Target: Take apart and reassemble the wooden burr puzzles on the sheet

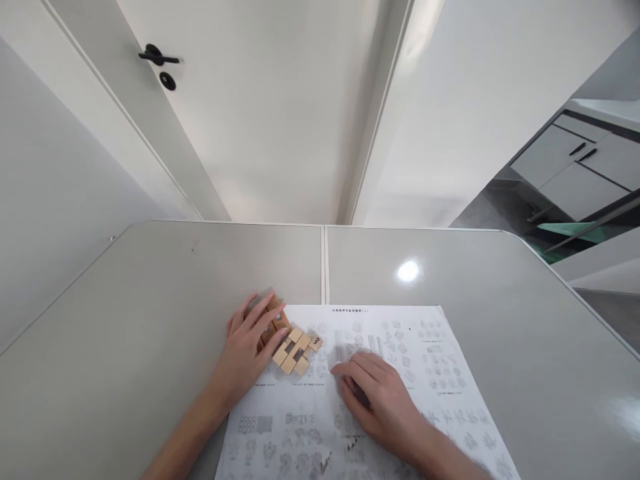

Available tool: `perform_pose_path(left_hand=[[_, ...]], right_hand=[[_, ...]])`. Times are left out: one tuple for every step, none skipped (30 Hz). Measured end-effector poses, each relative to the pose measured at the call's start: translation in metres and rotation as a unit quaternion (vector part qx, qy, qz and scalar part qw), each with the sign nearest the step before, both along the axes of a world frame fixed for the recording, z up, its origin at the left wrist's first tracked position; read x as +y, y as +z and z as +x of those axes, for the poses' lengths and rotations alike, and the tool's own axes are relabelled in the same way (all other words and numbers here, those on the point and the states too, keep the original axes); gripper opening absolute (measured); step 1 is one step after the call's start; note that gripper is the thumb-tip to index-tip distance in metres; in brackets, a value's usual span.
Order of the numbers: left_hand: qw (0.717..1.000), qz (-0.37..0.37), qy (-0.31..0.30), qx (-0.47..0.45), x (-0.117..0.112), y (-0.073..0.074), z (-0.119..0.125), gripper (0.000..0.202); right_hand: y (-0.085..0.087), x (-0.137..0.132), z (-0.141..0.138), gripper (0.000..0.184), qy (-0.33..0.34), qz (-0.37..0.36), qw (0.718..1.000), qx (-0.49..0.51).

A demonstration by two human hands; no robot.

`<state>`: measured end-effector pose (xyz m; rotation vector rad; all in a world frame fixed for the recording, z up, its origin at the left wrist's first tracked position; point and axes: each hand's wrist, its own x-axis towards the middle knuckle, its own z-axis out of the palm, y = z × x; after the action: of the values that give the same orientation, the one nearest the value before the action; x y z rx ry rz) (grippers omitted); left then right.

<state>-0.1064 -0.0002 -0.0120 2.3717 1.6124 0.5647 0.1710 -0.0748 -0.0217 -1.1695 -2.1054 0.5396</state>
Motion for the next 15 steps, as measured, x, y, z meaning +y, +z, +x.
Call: perform_pose_path(left_hand=[[1.0, -0.001, 0.001, 0.004, 0.0006, -0.0002, -0.0001, 0.039], [1.0, -0.002, 0.002, 0.009, 0.0011, -0.0004, -0.0001, 0.038], [1.0, -0.002, 0.003, 0.013, 0.0015, -0.0006, 0.0, 0.038], [1.0, -0.001, 0.005, 0.018, 0.0019, -0.0009, 0.0001, 0.038], [1.0, 0.001, 0.007, 0.021, 0.0022, -0.0013, 0.0002, 0.038], [1.0, 0.004, 0.009, 0.024, 0.0025, -0.0016, 0.0003, 0.038], [1.0, 0.008, 0.01, 0.025, 0.0028, -0.002, 0.0004, 0.037], [1.0, 0.013, 0.012, 0.026, 0.0031, -0.0023, 0.0005, 0.037], [0.999, 0.019, 0.013, 0.026, 0.0035, -0.0025, 0.0005, 0.037], [0.999, 0.023, 0.013, 0.026, 0.0038, -0.0025, 0.0005, 0.037], [0.999, 0.025, 0.014, 0.027, 0.004, -0.0024, 0.0003, 0.037], [0.999, 0.025, 0.015, 0.029, 0.0041, -0.0022, 0.0001, 0.037], [0.999, 0.023, 0.014, 0.032, 0.0042, -0.0018, -0.0002, 0.038], [0.999, 0.021, 0.011, 0.034, 0.0041, -0.0013, -0.0006, 0.038], [0.999, 0.02, 0.006, 0.036, 0.004, -0.0007, -0.0012, 0.039]], right_hand=[[0.0003, 0.0001, -0.0002, 0.017, -0.001, 0.001, 1.0, 0.0], [0.0005, 0.0002, -0.0005, 0.017, -0.001, 0.001, 1.0, 0.001], [0.0006, 0.0002, -0.0007, 0.018, -0.002, 0.001, 1.0, 0.001], [0.0006, 0.0002, -0.0008, 0.018, -0.003, 0.0, 1.0, 0.0], [0.0004, 0.0001, -0.0009, 0.018, -0.004, 0.001, 1.0, 0.0], [0.0002, 0.0, -0.0009, 0.018, -0.004, 0.0, 1.0, -0.001], [-0.0002, -0.0001, -0.0008, 0.018, -0.004, 0.0, 1.0, -0.001], [-0.0005, -0.0001, -0.0007, 0.018, -0.004, 0.0, 1.0, -0.001], [-0.0008, -0.0002, -0.0005, 0.018, -0.004, 0.0, 1.0, 0.0], [-0.001, -0.0003, -0.0004, 0.018, -0.004, -0.002, 1.0, -0.001], [-0.0011, -0.0003, -0.0003, 0.018, -0.004, -0.004, 1.0, -0.001], [-0.0011, -0.0002, -0.0002, 0.018, -0.004, -0.006, 1.0, -0.001], [-0.0009, -0.0002, -0.0002, 0.018, -0.003, -0.007, 1.0, -0.001], [-0.0007, -0.0001, -0.0001, 0.018, -0.002, -0.008, 1.0, -0.001], [-0.0003, -0.0001, -0.0001, 0.017, 0.0, -0.007, 1.0, -0.002]])
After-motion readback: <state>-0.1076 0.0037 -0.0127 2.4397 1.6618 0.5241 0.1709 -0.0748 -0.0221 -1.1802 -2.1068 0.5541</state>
